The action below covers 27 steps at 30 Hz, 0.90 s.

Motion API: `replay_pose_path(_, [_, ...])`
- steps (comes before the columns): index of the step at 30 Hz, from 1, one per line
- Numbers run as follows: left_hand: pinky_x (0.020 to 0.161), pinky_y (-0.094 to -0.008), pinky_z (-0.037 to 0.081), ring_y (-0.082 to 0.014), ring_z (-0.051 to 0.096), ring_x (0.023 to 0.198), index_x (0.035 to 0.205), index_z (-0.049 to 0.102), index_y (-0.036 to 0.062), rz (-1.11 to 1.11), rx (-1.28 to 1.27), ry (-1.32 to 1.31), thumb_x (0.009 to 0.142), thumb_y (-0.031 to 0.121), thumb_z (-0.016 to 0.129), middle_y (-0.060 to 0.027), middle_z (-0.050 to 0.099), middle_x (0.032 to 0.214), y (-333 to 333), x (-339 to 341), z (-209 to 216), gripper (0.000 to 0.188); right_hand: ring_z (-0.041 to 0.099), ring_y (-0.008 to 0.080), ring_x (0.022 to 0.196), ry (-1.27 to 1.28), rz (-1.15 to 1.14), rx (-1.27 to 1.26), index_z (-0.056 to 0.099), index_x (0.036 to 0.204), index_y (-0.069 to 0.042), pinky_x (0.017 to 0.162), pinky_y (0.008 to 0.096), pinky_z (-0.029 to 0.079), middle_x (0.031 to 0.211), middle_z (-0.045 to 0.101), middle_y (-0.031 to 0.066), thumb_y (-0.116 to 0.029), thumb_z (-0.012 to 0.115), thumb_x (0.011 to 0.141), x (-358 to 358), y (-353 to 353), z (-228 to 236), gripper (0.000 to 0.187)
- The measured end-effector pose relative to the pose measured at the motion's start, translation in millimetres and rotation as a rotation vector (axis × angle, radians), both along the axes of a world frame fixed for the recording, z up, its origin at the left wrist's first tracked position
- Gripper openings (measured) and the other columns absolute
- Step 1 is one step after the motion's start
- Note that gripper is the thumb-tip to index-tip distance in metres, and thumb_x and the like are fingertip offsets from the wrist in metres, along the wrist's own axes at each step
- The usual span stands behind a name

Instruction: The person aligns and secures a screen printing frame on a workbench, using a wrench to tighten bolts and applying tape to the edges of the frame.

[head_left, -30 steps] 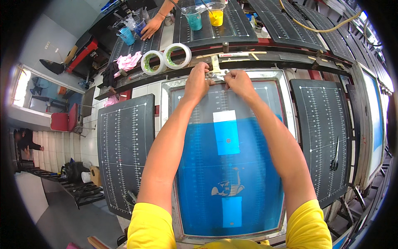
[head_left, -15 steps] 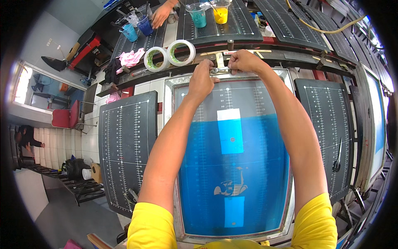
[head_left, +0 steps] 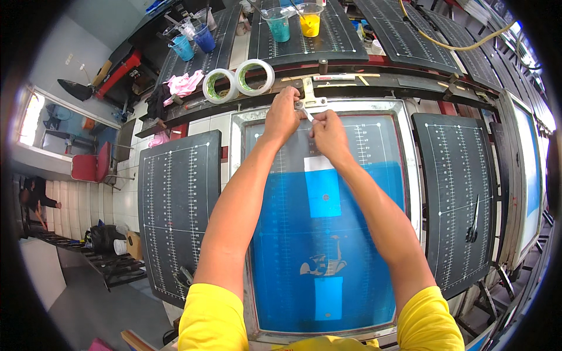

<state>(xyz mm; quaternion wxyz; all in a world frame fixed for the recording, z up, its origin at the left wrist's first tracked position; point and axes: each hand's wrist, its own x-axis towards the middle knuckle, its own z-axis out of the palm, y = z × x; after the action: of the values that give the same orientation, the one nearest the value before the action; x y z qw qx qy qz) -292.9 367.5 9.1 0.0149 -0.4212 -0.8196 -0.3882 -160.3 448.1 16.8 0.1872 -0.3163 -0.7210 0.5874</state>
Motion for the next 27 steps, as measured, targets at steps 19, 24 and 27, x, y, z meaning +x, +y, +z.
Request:
replay_pose_path(19, [0.087, -0.0442, 0.049, -0.0355, 0.061, 0.105, 0.108, 0.066, 0.0061, 0.012, -0.140, 0.067, 0.071, 0.008, 0.086, -0.0129, 0.062, 0.104, 0, 7, 13, 0.042, 0.066, 0.0181, 0.066, -0.099, 0.286, 0.209, 0.067, 0.087, 0.001, 0.066, 0.0328, 0.050, 0.067, 0.069, 0.0109, -0.014, 0.060, 0.086, 6, 131, -3, 0.016])
replay_pose_path(24, [0.088, -0.0444, 0.049, -0.0358, 0.061, 0.105, 0.108, 0.066, 0.0068, 0.043, -0.152, 0.063, 0.071, 0.009, 0.086, -0.0131, 0.062, 0.105, -4, 4, 11, 0.042, 0.070, 0.0332, 0.084, -0.131, -0.002, 0.254, 0.066, 0.091, 0.002, 0.078, 0.0438, 0.052, 0.085, 0.071, 0.0229, -0.014, 0.058, 0.090, 3, 81, -22, 0.018])
replay_pose_path(27, [0.087, -0.0445, 0.049, -0.0360, 0.061, 0.105, 0.108, 0.066, 0.0072, 0.049, -0.160, 0.049, 0.071, 0.010, 0.086, -0.0131, 0.062, 0.105, 0, 7, 14, 0.042, 0.064, 0.0433, 0.095, 0.015, -0.249, 0.126, 0.052, 0.105, 0.001, 0.085, 0.0488, 0.049, 0.097, 0.063, 0.0281, -0.012, 0.056, 0.096, -2, 22, -41, 0.017])
